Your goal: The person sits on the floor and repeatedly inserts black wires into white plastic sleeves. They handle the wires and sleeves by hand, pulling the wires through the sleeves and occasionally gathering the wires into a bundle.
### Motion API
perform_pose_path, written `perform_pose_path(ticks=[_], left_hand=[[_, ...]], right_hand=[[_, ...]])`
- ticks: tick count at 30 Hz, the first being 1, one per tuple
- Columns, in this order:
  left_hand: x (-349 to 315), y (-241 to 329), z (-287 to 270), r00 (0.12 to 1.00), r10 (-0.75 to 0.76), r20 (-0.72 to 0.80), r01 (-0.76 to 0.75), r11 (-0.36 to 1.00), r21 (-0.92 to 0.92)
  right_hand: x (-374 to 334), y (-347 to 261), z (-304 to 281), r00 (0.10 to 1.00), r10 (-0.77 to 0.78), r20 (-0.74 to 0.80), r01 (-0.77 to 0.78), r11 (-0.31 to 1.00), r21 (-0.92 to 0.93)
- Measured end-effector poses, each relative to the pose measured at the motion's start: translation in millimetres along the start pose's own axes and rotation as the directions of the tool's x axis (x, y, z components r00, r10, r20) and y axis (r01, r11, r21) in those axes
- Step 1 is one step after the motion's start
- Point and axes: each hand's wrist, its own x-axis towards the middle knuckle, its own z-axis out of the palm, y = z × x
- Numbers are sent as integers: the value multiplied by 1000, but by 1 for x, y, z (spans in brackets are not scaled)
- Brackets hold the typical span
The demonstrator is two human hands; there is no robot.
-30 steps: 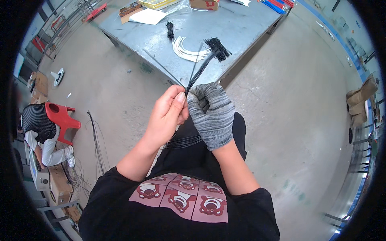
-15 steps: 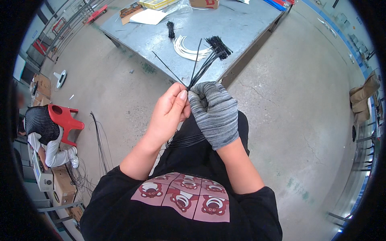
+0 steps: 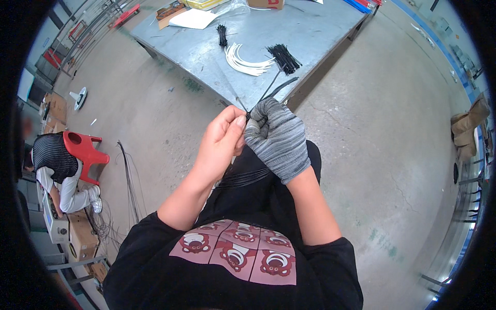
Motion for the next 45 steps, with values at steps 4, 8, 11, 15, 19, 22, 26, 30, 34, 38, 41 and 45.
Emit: perform_pose_path(ticks=[4, 8, 11, 15, 19, 22, 26, 30, 34, 38, 41, 45], left_hand=[[1, 2, -6, 972, -168, 165, 223, 879, -422], [5, -1, -6, 974, -154, 167, 209, 894, -396], [5, -2, 1, 995, -72, 71, 85, 976, -201], [3, -2, 2, 997, -51, 56, 60, 984, -167], [0, 5, 4, 984, -123, 132, 164, 910, -380], [-2, 7, 4, 971, -145, 191, 218, 864, -454], [-1, 8, 6, 970, -126, 207, 207, 875, -438], [1, 1, 11, 996, 6, 85, 12, 976, -218], [3, -16, 7, 979, 202, 2, -202, 977, 62], [2, -8, 9, 995, 101, -8, -101, 995, -10], [3, -5, 9, 998, 63, -26, -64, 997, -44], [4, -9, 8, 997, 65, -47, -68, 995, -79]], right_hand=[[-2, 4, -2, 1000, 17, 15, -17, 999, 42], [-6, 25, 9, 998, 57, -37, -41, 938, 343], [-7, 21, 12, 993, 78, -85, -45, 941, 336], [-7, 17, 7, 998, 35, -57, -19, 967, 256], [-11, 30, 6, 1000, 27, 10, -29, 842, 539], [-13, 35, 4, 998, 24, 64, -61, 731, 680], [-15, 40, 11, 997, 63, 46, -73, 535, 842], [-15, 34, 14, 985, 153, 76, -140, 462, 876], [-13, 27, 9, 986, 165, -31, -117, 803, 585], [-18, 22, 6, 984, 135, -115, -98, 954, 282], [-16, -2, 10, 975, 156, -158, -116, 964, 241], [-22, 16, 14, 974, -49, -221, 61, 997, 50]])
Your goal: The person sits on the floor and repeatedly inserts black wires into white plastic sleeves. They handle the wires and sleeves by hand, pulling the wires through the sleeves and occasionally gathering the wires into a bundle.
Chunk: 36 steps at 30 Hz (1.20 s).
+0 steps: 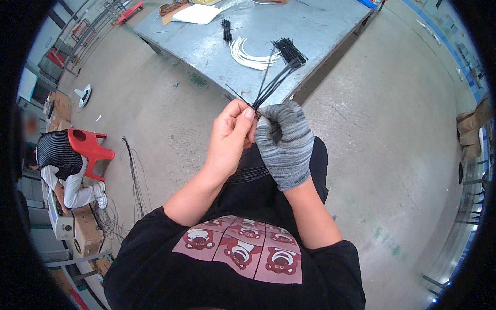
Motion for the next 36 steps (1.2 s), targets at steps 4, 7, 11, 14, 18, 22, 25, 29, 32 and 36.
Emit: perform_pose_path(ticks=[4, 7, 11, 14, 18, 22, 25, 29, 32, 36], left_hand=[[1, 3, 3, 993, -116, 17, 117, 970, -213], [1, 3, 4, 987, -159, 36, 163, 945, -283], [3, 1, -2, 990, -141, -16, 125, 921, -368], [6, 3, -17, 992, -98, -82, 64, 936, -345], [4, 7, -13, 998, -35, -49, 20, 960, -280], [1, 6, -7, 999, 4, -45, -16, 965, -261], [1, 3, -13, 998, 6, -64, -24, 959, -283], [1, 10, -16, 997, -53, -50, 36, 957, -287], [0, 12, -15, 995, -95, -32, 80, 947, -312], [1, 14, -14, 986, -168, 8, 159, 916, -368]], right_hand=[[-11, 8, 9, 964, 267, -5, -191, 702, 687], [-17, 19, 15, 929, 337, 152, -251, 273, 929], [-16, 18, 15, 959, 231, 164, -212, 201, 956], [-4, 12, -2, 978, 112, 175, -191, 159, 969], [4, 7, -12, 933, 333, 133, -272, 415, 868], [-13, 16, 1, 861, 403, 309, -464, 374, 803], [-16, 21, -2, 891, 335, 308, -358, 99, 928], [-15, 29, -20, 912, 330, 245, -305, 146, 941], [-17, 42, -20, 899, 407, 161, -273, 233, 933], [-24, 81, -17, 845, 504, 179, -436, 455, 777]])
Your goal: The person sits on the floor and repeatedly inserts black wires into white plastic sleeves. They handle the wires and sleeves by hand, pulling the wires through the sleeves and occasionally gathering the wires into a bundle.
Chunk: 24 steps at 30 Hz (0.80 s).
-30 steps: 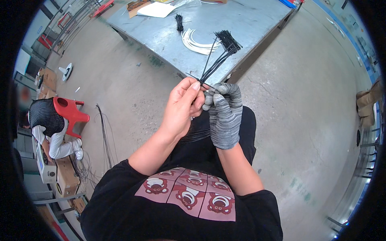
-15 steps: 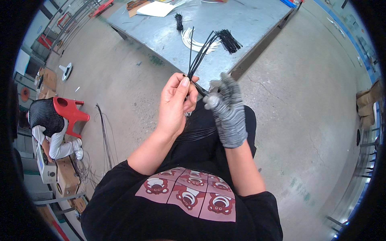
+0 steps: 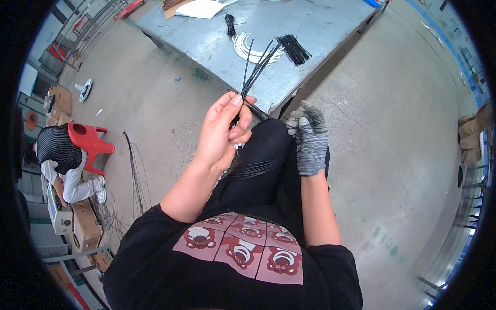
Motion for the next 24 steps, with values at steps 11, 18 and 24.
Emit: perform_pose_path(ticks=[11, 18, 24], left_hand=[[-1, -9, 3, 992, 90, 87, -114, 938, 327], [3, -20, 0, 912, 383, 149, -395, 716, 576], [-3, -20, 6, 879, 447, 165, -439, 628, 642]], right_hand=[[-22, -59, 76, 760, -436, 482, 641, 625, -445], [-33, -65, 74, 976, 48, 211, 45, 909, -413], [-26, -65, 77, 955, 171, 242, -26, 861, -507]])
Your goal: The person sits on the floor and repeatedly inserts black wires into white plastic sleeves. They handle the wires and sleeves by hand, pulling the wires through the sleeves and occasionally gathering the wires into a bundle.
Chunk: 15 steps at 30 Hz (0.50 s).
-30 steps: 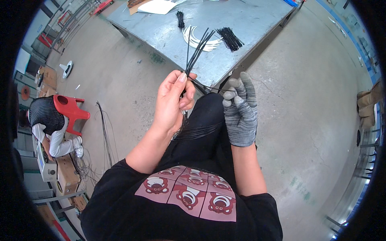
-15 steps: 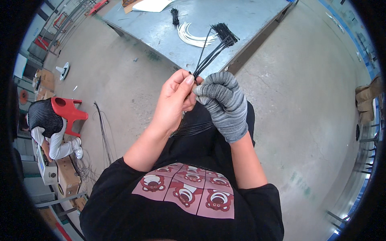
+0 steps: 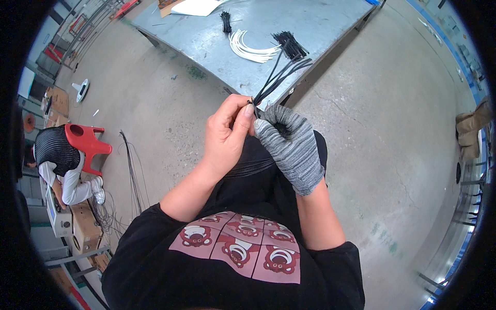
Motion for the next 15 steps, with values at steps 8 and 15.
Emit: perform_pose_path(ticks=[8, 15], left_hand=[[0, 1, -1, 1000, 8, 10, -8, 1000, 7], [-2, 5, 0, 999, 29, 16, -29, 998, 54]], right_hand=[[-1, -6, 0, 999, -9, 47, 10, 1000, -11], [-1, -3, -3, 999, -11, 30, 12, 999, -45]])
